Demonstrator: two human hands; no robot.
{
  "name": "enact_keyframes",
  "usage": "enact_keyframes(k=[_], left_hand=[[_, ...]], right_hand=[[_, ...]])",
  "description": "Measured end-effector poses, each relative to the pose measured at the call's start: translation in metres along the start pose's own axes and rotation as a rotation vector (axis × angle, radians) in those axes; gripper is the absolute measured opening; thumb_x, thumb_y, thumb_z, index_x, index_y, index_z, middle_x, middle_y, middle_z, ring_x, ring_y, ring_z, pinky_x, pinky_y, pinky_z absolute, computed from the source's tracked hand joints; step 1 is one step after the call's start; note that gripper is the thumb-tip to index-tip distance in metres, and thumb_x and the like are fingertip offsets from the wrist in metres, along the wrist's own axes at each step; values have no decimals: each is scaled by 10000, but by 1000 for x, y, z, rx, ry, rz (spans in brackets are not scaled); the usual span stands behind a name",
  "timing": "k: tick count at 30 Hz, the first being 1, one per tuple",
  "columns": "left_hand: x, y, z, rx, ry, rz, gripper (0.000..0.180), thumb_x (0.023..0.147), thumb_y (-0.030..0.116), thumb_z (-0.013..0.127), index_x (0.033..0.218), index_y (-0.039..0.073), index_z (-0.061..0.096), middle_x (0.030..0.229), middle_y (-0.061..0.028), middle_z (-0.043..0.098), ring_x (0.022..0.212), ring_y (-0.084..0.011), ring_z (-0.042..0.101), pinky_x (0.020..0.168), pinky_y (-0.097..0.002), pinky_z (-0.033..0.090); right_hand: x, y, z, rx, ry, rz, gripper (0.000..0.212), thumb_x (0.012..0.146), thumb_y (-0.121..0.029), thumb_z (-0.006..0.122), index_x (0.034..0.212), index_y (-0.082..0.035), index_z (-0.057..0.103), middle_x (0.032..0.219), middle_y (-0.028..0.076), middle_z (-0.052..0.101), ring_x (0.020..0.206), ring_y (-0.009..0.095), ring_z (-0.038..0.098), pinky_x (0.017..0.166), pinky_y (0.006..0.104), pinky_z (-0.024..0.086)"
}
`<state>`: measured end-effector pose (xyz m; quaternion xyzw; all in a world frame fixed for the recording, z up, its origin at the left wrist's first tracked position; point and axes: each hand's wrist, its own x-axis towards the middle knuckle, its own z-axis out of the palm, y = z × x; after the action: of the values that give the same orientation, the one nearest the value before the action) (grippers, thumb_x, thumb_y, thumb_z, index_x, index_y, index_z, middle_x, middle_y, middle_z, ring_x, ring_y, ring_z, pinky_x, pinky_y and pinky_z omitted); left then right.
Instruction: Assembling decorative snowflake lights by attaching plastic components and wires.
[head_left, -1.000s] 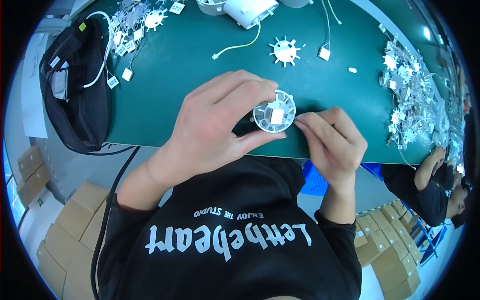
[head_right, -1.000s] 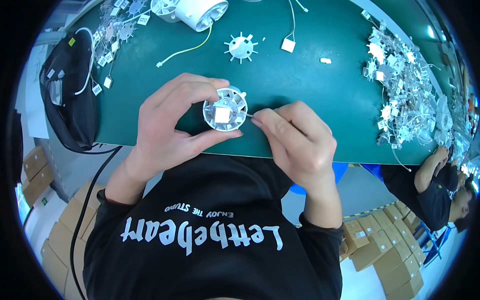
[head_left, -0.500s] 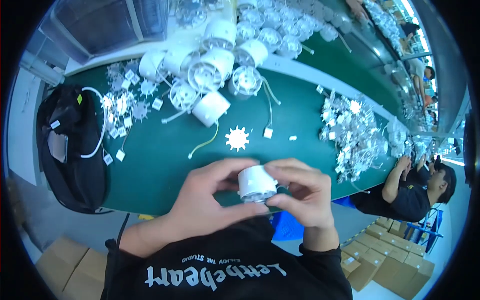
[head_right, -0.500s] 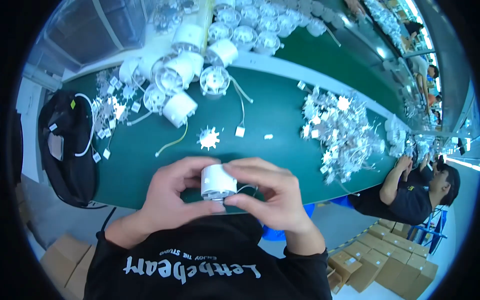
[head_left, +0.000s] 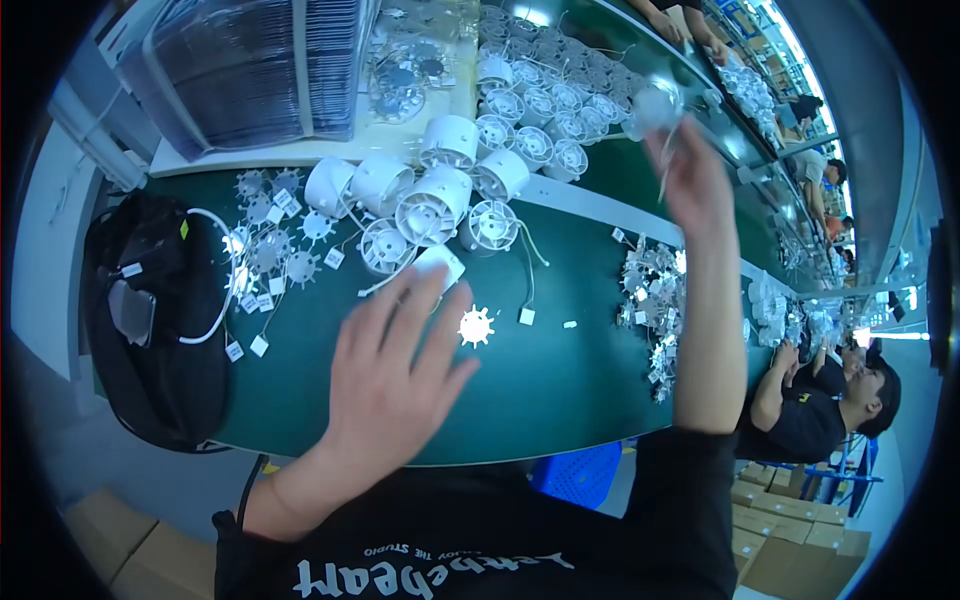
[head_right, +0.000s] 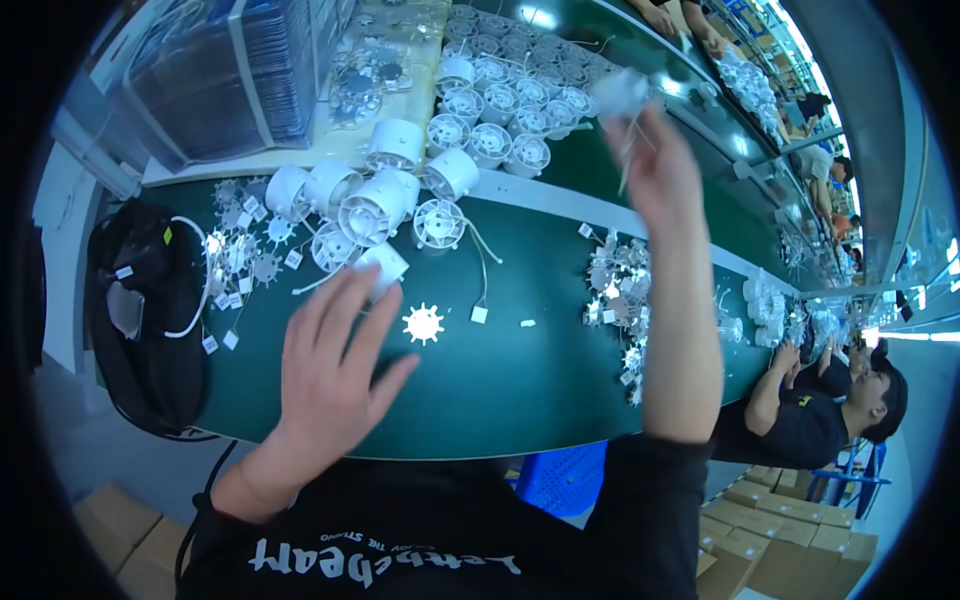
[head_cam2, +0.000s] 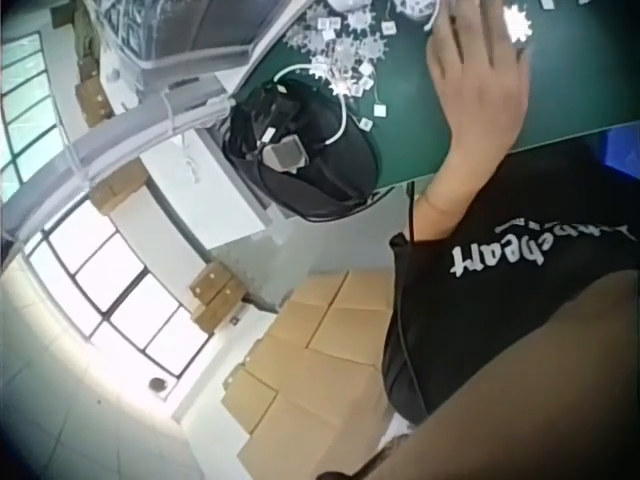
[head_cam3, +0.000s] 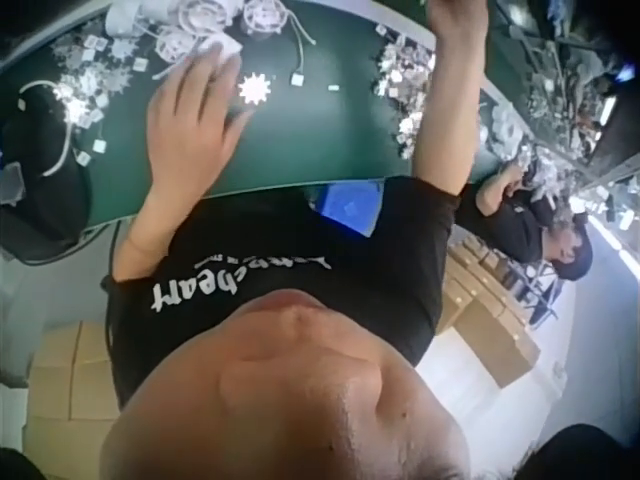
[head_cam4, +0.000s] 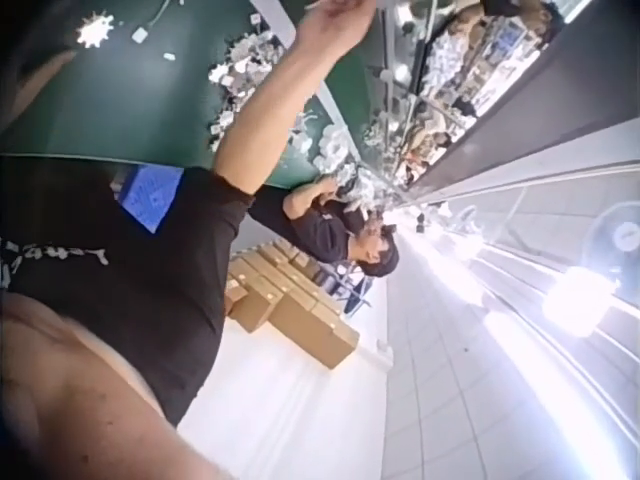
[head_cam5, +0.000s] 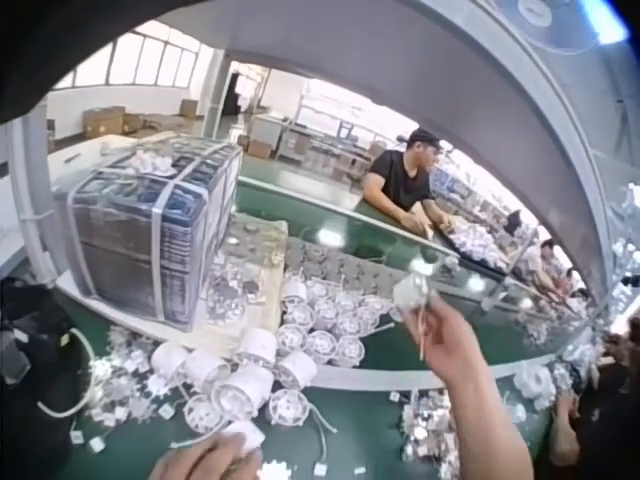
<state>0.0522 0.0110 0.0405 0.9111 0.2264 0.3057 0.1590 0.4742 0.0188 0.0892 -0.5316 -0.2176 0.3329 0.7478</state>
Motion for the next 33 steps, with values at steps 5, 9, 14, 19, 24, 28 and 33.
enact_keyframes(k=[5, 9, 14, 19, 24, 28, 33], left_hand=[[9, -17, 9, 78, -27, -131, 638, 778, 131, 877, 1368, 36, 652, 1470, -127, 632, 1303, -339, 600, 1009, -448, 491], [-4, -19, 11, 106, -3, -132, 595, 774, 116, 865, 1331, 56, 665, 1463, -107, 628, 1248, -320, 614, 965, -438, 507], [4, -27, 20, 3, 90, -105, 516, 765, 51, 839, 1259, 65, 693, 1345, -92, 664, 1131, -277, 644, 905, -427, 530], [-1, -29, 28, -202, 235, -66, 497, 775, -31, 826, 1252, 53, 717, 1208, -79, 681, 1010, -275, 686, 835, -395, 556], [-12, -9, 13, -494, 175, -208, 543, 886, -58, 800, 1405, 13, 658, 1291, -123, 629, 1046, -183, 671, 808, -288, 609], [-21, 22, 11, -952, 115, -597, 430, 905, -5, 790, 1325, 31, 705, 1281, -125, 584, 1017, -233, 709, 781, -306, 647], [-39, 29, 10, -841, -99, -580, 453, 925, -2, 782, 1365, 16, 678, 1330, -140, 559, 1065, -208, 696, 833, -290, 644]], right_hand=[[31, -24, 41, 19, 75, -25, 496, 1130, -239, 578, 1523, 46, 480, 1450, 216, 635, 1310, 369, 657, 1119, 450, 555], [-77, 11, 84, -709, -333, -337, 407, 1109, -196, 618, 1423, 64, 617, 1400, 169, 684, 1298, 309, 676, 1061, 407, 551], [-179, 40, 97, -1180, -733, -694, 376, 853, -1, 820, 1225, -3, 767, 1327, 202, 714, 1200, 310, 717, 1003, 384, 560], [-228, 64, 80, -1075, -630, -556, 436, 839, -9, 838, 1264, 8, 744, 1300, 183, 720, 1140, 295, 733, 957, 391, 577], [-269, 74, 77, -723, -443, -289, 368, 841, -51, 883, 1182, -9, 753, 1187, 147, 732, 1034, 250, 743, 845, 355, 599], [-298, 79, 71, -526, -431, 14, 357, 904, 6, 831, 1215, 58, 664, 1153, 132, 735, 1017, 195, 742, 875, 344, 604], [-305, 77, 53, -739, -442, -27, 268, 909, 63, 809, 1124, 53, 650, 1033, 113, 743, 918, 158, 748, 838, 287, 607]])
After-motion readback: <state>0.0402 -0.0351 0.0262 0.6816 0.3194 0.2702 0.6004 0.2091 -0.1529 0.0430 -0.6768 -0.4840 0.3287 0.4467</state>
